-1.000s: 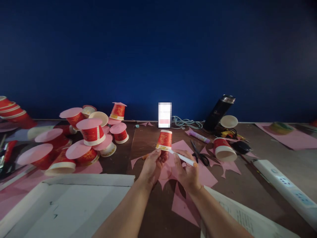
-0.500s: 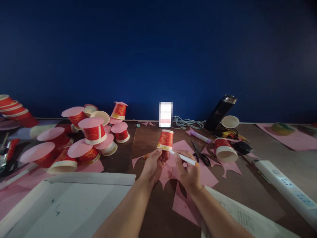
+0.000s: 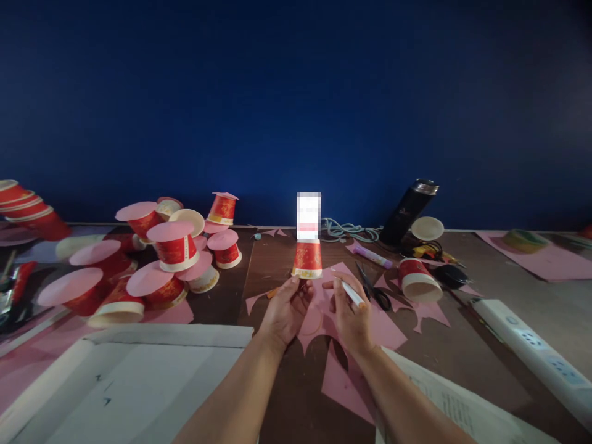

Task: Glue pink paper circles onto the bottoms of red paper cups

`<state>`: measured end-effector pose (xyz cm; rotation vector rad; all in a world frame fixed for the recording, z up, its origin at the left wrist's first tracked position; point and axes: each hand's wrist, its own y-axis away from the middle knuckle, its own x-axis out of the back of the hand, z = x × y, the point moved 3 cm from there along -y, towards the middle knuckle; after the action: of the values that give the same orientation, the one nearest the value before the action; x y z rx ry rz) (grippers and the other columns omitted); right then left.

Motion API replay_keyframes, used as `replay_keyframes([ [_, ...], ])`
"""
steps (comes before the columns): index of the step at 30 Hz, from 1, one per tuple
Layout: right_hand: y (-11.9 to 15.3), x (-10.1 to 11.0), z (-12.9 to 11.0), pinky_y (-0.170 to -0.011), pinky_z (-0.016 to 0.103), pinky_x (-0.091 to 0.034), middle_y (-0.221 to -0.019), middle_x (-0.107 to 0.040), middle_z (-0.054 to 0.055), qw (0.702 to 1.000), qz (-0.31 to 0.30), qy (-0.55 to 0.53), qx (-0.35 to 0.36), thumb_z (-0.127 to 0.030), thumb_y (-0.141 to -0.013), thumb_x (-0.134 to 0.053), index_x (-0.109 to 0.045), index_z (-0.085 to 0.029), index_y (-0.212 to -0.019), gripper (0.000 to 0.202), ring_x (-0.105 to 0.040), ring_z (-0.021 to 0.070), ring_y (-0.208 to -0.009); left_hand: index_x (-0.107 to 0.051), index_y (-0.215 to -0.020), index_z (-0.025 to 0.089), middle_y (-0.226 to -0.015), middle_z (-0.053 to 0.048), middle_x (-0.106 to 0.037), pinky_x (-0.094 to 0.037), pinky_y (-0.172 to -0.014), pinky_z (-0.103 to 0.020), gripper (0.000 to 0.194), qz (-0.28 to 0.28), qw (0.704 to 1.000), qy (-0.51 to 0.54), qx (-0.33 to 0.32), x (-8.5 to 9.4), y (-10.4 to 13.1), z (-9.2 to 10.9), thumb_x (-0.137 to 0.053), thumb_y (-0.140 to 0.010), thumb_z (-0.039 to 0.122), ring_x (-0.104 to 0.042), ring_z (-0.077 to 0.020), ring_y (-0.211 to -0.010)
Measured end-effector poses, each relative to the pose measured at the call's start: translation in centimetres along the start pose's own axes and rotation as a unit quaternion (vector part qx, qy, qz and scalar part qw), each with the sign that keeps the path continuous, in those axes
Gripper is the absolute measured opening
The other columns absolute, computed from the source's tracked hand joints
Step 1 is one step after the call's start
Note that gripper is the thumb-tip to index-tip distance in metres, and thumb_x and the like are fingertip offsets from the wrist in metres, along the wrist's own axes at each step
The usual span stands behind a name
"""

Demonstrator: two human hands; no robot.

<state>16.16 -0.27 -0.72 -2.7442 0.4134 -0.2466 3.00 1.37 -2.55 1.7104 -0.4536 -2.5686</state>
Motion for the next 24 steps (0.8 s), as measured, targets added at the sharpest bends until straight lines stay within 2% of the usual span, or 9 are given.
replay_keyframes([
  [5, -0.8, -0.2, 1.1, -0.038, 0.019, -0.035, -0.079, -0.069, 0.002, 0.977, 0.023, -0.154, -0.148, -0.045, -0.084, -0.060, -0.057, -0.020, -0.102, 0.030, -0.046, 0.0051, -0.040, -0.069, -0.084, 0.010, -0.080, -0.005, -0.069, -0.055, -0.075, -0.022, 0.014, -0.050, 0.997, -0.050, 0.019, -0.6, 0.6, -0.1, -0.074, -0.074, 0.017, -0.065, -0.0113, -0.074],
  [8, -1.1, -0.2, 1.6, -0.037, 0.017, -0.033, -0.071, -0.066, -0.001, 0.952, 0.042, -0.228, -0.203, -0.042, -0.077, -0.069, -0.058, -0.019, -0.093, 0.030, -0.044, 0.0044, -0.040, -0.070, -0.088, 0.009, -0.082, -0.006, -0.069, -0.055, -0.076, -0.023, 0.020, -0.068, 0.992, -0.103, 0.030, -0.9, 1.0, -0.3, -0.076, -0.073, 0.020, -0.065, -0.0117, -0.075],
  [10, -1.1, -0.3, 1.6, -0.038, 0.016, -0.033, -0.061, -0.060, -0.004, 0.934, 0.041, -0.273, -0.227, -0.036, -0.071, -0.074, -0.059, -0.018, -0.088, 0.029, -0.043, 0.0044, -0.041, -0.070, -0.088, 0.009, -0.083, -0.007, -0.070, -0.054, -0.076, -0.023, 0.022, -0.070, 0.988, -0.131, 0.042, -1.0, 1.2, -0.5, -0.077, -0.072, 0.023, -0.065, -0.0122, -0.075],
  [14, -1.2, -0.6, 1.6, -0.037, 0.014, -0.028, -0.051, -0.045, -0.009, 0.894, 0.005, -0.353, -0.276, -0.026, -0.064, -0.078, -0.058, -0.018, -0.085, 0.030, -0.035, 0.0036, -0.042, -0.071, -0.091, 0.011, -0.088, -0.009, -0.070, -0.053, -0.076, -0.025, 0.021, -0.083, 0.981, -0.163, 0.056, -1.0, 1.4, -0.9, -0.074, -0.075, 0.024, -0.066, -0.0142, -0.079],
  [20, -0.9, -1.3, 1.8, -0.036, 0.011, -0.024, -0.054, -0.041, -0.010, 0.841, -0.073, -0.425, -0.328, -0.021, -0.059, -0.080, -0.055, -0.017, -0.075, 0.031, -0.026, 0.0013, -0.042, -0.070, -0.095, 0.012, -0.093, -0.009, -0.070, -0.050, -0.077, -0.026, 0.028, -0.116, 0.985, -0.115, 0.059, -1.3, 1.8, -1.0, -0.077, -0.068, 0.014, -0.065, -0.0153, -0.082],
  [22, -0.6, -1.6, 1.7, -0.038, 0.011, -0.028, -0.051, -0.039, -0.011, 0.832, -0.098, -0.432, -0.332, -0.022, -0.061, -0.080, -0.054, -0.017, -0.074, 0.029, -0.026, 0.0013, -0.041, -0.069, -0.094, 0.012, -0.092, -0.009, -0.070, -0.049, -0.072, -0.026, 0.028, -0.107, 0.989, -0.080, 0.060, -1.2, 1.9, -0.9, -0.078, -0.068, 0.018, -0.064, -0.0157, -0.080],
  [24, -0.4, -1.8, 1.6, -0.040, 0.012, -0.031, -0.048, -0.038, -0.011, 0.843, -0.107, -0.412, -0.330, -0.026, -0.065, -0.078, -0.055, -0.017, -0.075, 0.027, -0.029, 0.0018, -0.041, -0.068, -0.092, 0.011, -0.090, -0.010, -0.070, -0.048, -0.066, -0.027, 0.029, -0.092, 0.993, -0.050, 0.059, -1.2, 1.9, -0.8, -0.077, -0.069, 0.025, -0.062, -0.0156, -0.076],
])
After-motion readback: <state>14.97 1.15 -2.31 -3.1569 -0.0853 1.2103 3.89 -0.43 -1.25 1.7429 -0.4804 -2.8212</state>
